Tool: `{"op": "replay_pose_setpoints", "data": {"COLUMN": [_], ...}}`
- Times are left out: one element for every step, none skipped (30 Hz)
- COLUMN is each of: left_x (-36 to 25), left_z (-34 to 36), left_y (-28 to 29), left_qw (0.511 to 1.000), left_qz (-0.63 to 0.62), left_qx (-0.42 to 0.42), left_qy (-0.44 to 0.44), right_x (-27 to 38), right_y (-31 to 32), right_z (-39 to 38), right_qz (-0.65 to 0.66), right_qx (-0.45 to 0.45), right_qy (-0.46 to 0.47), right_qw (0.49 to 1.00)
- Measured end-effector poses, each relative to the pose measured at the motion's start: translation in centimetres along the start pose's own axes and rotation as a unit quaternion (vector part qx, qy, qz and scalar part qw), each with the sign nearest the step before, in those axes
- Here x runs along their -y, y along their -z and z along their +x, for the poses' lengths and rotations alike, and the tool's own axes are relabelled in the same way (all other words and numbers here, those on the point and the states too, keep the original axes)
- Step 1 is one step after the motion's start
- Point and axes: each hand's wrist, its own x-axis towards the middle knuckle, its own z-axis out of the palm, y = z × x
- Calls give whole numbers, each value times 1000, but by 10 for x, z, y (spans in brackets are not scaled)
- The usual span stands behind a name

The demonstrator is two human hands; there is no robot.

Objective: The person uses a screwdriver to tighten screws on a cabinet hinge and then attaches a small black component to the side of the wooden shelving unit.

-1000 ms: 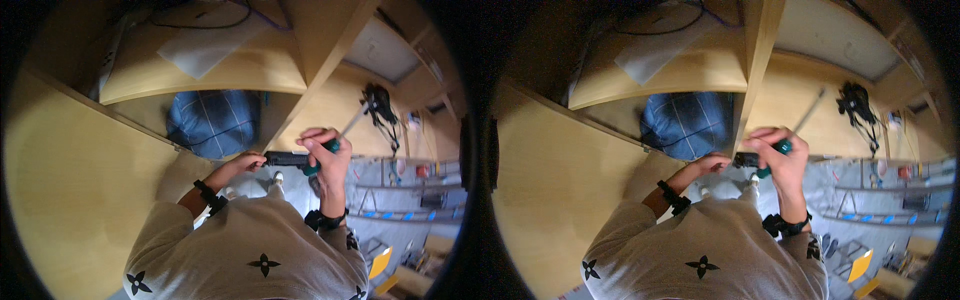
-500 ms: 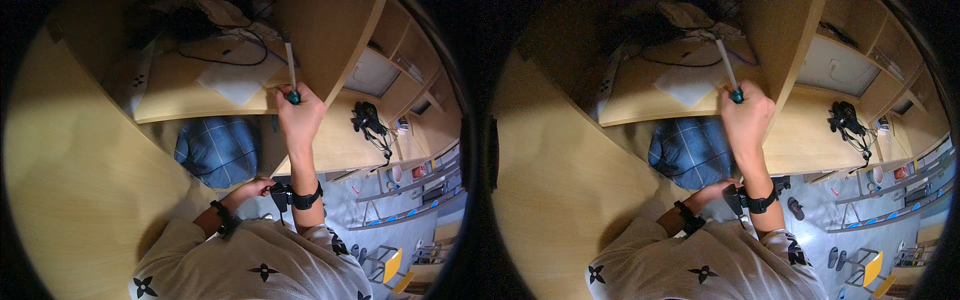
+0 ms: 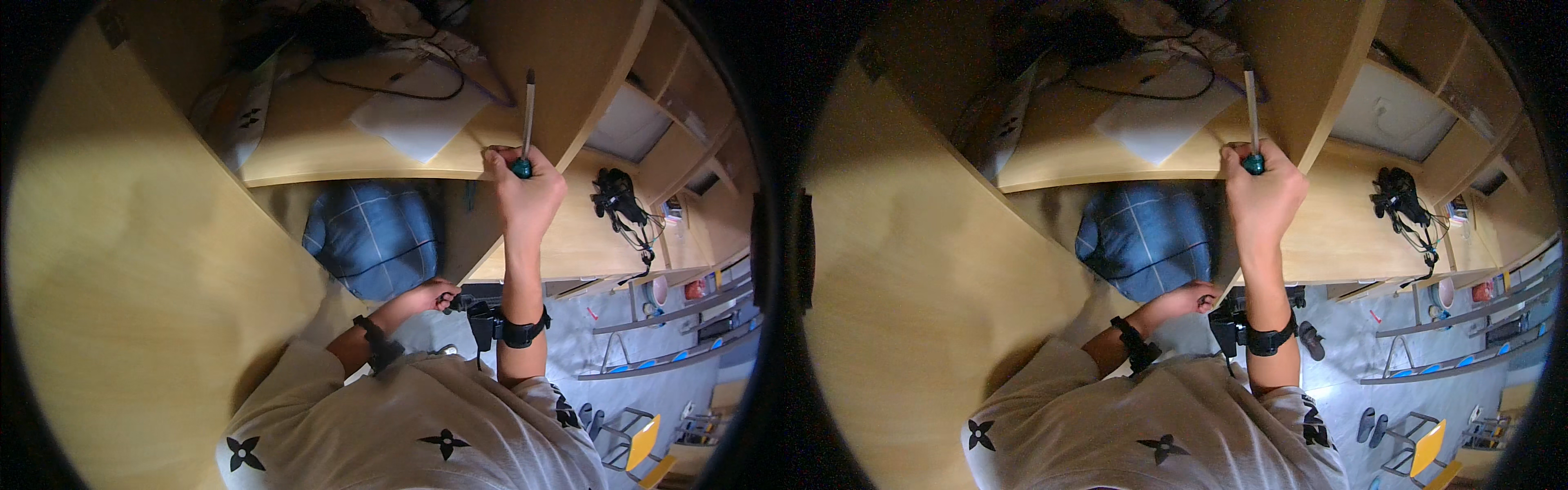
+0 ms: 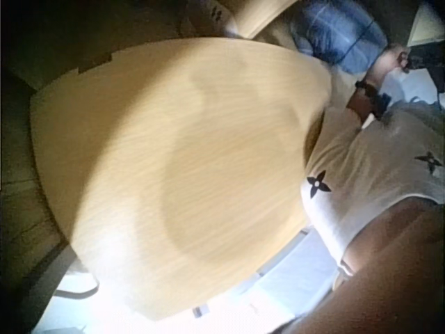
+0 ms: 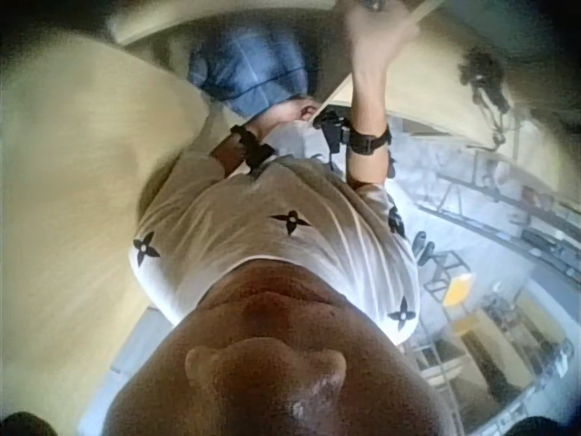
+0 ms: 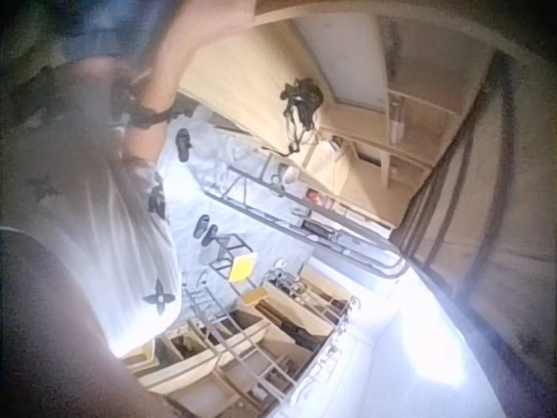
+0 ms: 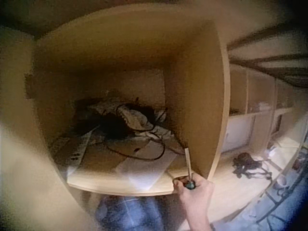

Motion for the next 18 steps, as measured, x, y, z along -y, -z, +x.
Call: {"op": "replay_pose_setpoints", "data": {"left_x": [2, 4, 5, -1, 4, 11, 9, 8, 12, 13, 14, 15, 17, 19, 20, 20, 21, 22], "left_z": [3, 4, 6, 2, 8, 13, 11, 13, 16, 18, 19, 20, 22, 23, 25, 25, 26, 27], "left_y": [-2, -3, -1, -4, 5, 12, 14, 12, 7, 8, 9, 10, 10, 10, 10, 11, 11, 11], "left_qw": [1000, 999, 999, 1000, 999, 997, 999, 999, 998, 996, 996, 996, 996, 996, 998, 999, 999, 998], "left_qz": [-20, -40, -44, 14, -33, -81, 0, -43, -62, -83, -84, -83, -81, -81, -57, -36, -37, -65], "left_qx": [5, 12, 0, 21, 14, 7, 38, 1, -16, -37, -34, -39, -43, -39, -24, -13, -12, -12], "left_qy": [6, 12, 7, 0, 7, 15, -32, 11, 16, 15, 17, 16, 17, 19, 7, -7, -7, 5], "right_x": [2, 3, 4, 1, 12, 14, 9, 7, 8, 7, 6, 5, 7, 7, 7, 6, 6, 7], "right_y": [2, 3, 3, 5, 7, 4, 3, 3, 5, 3, 2, 0, 3, 4, 4, 4, 5, 6], "right_z": [-1, -1, 1, 2, 1, 1, 4, 6, 6, 6, 6, 6, 5, 5, 6, 6, 6, 6], "right_qz": [-13, -14, -47, -89, -106, -75, -84, -94, -101, -104, -97, -89, -77, -81, -78, -72, -73, -52], "right_qx": [-8, -8, -21, -34, -20, -4, -4, -5, -4, -5, -3, -1, -2, -3, -11, -17, -15, -11], "right_qy": [-8, -12, 18, 44, 51, 51, 65, 79, 56, 55, 52, 49, 42, 42, 45, 49, 49, 27], "right_qw": [1000, 1000, 999, 995, 993, 996, 994, 992, 993, 993, 994, 995, 996, 996, 996, 996, 996, 998]}}
